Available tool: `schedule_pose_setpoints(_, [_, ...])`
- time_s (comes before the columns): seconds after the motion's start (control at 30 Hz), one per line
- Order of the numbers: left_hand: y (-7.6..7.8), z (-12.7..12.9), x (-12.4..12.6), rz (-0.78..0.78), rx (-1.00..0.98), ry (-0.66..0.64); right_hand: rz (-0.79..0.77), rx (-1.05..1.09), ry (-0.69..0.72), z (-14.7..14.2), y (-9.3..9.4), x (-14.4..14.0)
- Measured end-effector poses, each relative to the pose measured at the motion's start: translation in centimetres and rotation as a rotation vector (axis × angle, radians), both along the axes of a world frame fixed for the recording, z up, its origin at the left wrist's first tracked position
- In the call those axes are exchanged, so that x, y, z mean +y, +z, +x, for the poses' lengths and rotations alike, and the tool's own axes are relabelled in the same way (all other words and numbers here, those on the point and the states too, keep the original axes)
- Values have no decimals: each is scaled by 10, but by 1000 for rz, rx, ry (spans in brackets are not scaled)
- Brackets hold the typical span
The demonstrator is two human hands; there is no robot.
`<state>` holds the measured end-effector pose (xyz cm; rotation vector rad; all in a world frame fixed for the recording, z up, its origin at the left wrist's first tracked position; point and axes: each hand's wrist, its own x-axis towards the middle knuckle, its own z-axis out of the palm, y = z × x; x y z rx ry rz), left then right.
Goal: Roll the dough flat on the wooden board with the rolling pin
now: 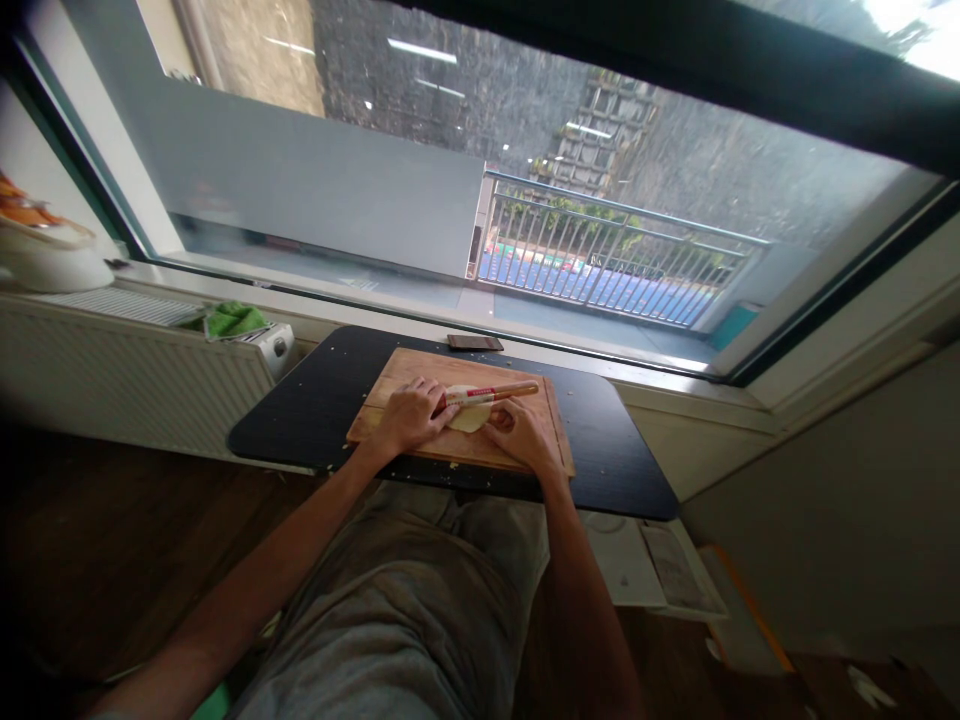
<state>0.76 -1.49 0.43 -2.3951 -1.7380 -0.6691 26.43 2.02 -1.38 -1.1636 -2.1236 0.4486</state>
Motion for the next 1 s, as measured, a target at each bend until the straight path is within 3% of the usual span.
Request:
schedule_pose_setpoints(0.57, [-2, -1, 1, 7, 37, -24, 58, 0, -28, -1, 2, 0])
schedule_pose_setpoints(0.73, [-10, -5, 5, 40, 18, -99, 297, 88, -148, 2, 3, -9])
schedule_pose_setpoints(0.83, [-13, -7, 9, 32, 1, -127, 416, 32, -237, 5, 10, -7])
schedule_pose_setpoints(1.0, [-7, -13, 11, 12, 23, -179, 372, -232, -434, 2, 33, 30])
